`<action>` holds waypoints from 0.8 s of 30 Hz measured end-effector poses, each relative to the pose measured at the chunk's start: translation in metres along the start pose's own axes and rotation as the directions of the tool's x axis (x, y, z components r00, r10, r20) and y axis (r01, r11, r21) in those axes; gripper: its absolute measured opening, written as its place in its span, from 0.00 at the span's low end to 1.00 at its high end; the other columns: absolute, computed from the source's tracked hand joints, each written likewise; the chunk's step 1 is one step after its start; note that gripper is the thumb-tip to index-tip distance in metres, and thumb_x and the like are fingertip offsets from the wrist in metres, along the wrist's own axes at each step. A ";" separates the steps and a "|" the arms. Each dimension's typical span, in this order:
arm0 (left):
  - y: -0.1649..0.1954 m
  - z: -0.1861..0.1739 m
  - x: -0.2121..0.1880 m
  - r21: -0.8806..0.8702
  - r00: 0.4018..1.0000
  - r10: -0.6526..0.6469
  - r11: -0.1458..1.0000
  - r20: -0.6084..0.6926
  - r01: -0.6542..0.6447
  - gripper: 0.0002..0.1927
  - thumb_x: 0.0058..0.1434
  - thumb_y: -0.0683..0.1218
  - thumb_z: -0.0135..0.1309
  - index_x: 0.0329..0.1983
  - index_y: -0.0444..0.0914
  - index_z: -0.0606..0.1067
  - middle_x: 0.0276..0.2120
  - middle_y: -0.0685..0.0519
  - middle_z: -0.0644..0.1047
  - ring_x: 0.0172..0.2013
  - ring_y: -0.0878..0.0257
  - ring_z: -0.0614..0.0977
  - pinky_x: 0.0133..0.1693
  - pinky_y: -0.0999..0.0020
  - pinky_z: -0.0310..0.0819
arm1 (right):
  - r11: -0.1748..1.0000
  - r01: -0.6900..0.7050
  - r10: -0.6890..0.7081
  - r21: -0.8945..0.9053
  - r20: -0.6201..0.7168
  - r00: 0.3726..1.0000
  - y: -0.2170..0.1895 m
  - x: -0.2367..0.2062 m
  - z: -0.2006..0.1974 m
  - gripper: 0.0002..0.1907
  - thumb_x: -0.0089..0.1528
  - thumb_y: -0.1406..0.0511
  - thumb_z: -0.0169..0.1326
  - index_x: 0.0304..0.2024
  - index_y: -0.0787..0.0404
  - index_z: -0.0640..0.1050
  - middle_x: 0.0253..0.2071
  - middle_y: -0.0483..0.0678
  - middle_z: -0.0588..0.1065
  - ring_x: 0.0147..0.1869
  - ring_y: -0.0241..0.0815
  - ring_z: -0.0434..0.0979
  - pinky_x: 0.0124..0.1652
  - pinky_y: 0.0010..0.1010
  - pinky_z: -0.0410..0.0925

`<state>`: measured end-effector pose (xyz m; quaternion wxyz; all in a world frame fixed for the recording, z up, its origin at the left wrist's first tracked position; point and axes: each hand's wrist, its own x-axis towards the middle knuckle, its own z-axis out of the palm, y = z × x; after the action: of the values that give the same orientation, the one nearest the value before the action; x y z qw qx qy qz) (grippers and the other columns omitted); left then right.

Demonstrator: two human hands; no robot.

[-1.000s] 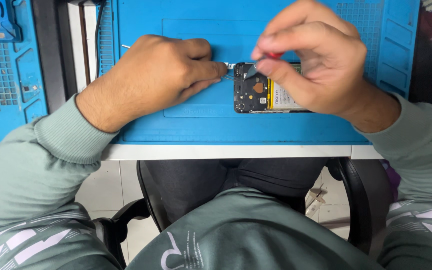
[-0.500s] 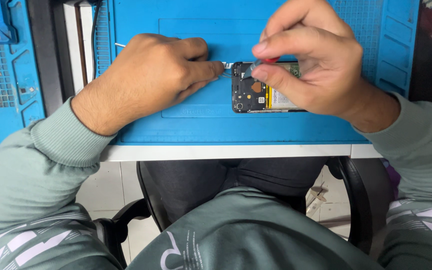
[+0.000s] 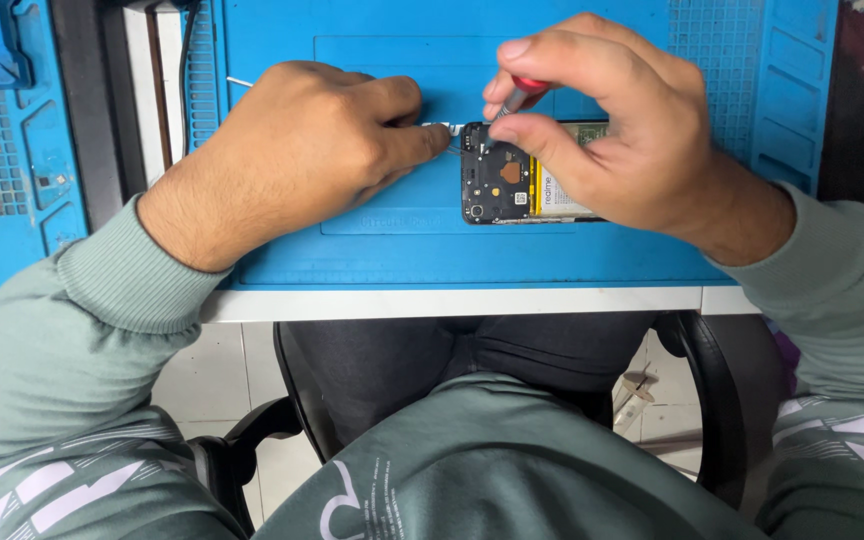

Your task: The person cleans the back cover of a smartphone with a brush, then uses a screwdriver and tweezers to remove screws and a metal bracket from the phone's internal chassis. The person finishes by brushing the removed bracket.

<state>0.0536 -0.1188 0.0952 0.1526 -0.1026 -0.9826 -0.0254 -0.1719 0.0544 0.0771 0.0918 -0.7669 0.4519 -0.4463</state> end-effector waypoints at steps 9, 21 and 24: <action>0.000 0.000 0.000 -0.033 0.999 -0.026 0.999 -0.021 0.025 0.08 0.69 0.50 0.60 0.48 0.44 0.84 0.34 0.55 0.76 0.31 0.60 0.81 0.28 0.65 0.73 | 0.997 -0.024 0.026 0.070 -0.015 1.000 0.004 -0.004 0.000 0.22 0.73 0.81 0.61 0.63 0.70 0.65 0.50 0.58 0.74 0.54 0.45 0.83 0.54 0.28 0.79; 0.000 -0.002 0.000 -0.074 0.998 -0.058 0.996 -0.006 0.058 0.09 0.69 0.50 0.61 0.49 0.45 0.84 0.34 0.55 0.76 0.29 0.58 0.80 0.28 0.63 0.73 | 0.997 -0.023 0.024 0.071 -0.013 1.000 0.003 -0.002 -0.001 0.23 0.73 0.81 0.62 0.63 0.69 0.66 0.49 0.57 0.75 0.53 0.44 0.82 0.53 0.27 0.78; 0.000 -0.001 0.001 -0.067 0.998 -0.059 0.996 -0.004 0.058 0.09 0.68 0.50 0.61 0.48 0.45 0.84 0.34 0.55 0.77 0.29 0.58 0.80 0.27 0.63 0.72 | 0.998 -0.025 0.025 0.065 -0.006 1.000 0.003 -0.003 -0.001 0.23 0.72 0.82 0.62 0.63 0.69 0.66 0.50 0.58 0.75 0.53 0.44 0.82 0.53 0.27 0.78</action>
<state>0.0534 -0.1184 0.0964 0.1513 -0.0789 -0.9833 -0.0629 -0.1748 0.0553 0.0742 0.1207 -0.7564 0.4471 -0.4620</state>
